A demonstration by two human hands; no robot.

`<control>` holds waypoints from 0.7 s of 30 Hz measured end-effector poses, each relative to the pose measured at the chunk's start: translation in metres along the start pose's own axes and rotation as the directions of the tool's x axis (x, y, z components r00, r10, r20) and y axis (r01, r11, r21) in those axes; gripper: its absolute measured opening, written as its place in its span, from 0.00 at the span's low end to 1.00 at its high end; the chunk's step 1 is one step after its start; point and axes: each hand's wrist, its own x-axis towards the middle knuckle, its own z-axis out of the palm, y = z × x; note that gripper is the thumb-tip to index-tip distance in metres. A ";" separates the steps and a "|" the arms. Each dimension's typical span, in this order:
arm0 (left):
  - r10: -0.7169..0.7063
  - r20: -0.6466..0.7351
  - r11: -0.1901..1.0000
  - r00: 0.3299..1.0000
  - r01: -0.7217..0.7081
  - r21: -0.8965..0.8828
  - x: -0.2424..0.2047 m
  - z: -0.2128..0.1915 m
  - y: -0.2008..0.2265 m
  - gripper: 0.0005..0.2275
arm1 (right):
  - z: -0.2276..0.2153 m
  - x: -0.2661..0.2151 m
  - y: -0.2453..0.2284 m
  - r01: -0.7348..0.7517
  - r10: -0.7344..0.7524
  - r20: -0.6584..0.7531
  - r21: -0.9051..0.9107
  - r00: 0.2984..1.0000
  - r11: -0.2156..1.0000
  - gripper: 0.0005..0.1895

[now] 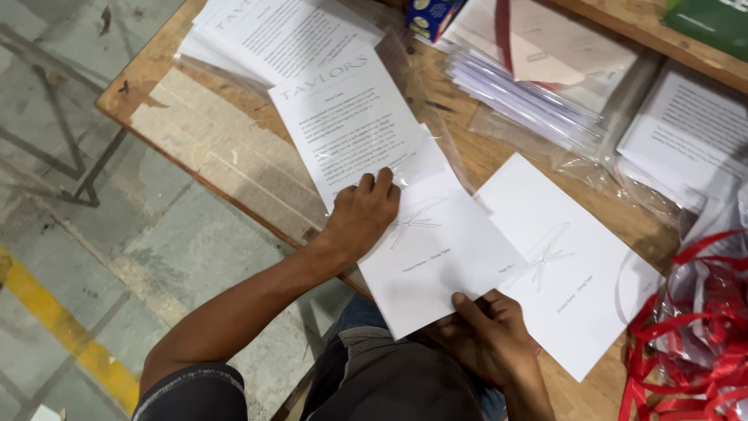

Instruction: Packing furniture care instructions and decorative red bows into plastic sleeves.

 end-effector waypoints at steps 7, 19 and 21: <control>0.045 -0.115 0.996 0.992 -0.053 -0.074 -0.010 -0.023 0.017 0.03 | 0.034 0.034 -0.019 0.237 -0.220 0.104 -0.195 0.970 0.952 0.14; 0.036 -0.114 0.981 0.993 -0.057 -0.185 -0.019 -0.031 0.020 0.05 | 0.070 0.122 -0.001 0.377 -0.341 0.352 -0.038 0.872 0.926 0.09; 0.047 -0.117 0.979 0.992 -0.069 -0.194 -0.019 -0.030 0.019 0.05 | 0.072 0.130 0.000 0.358 -0.320 0.284 -0.091 0.904 0.929 0.11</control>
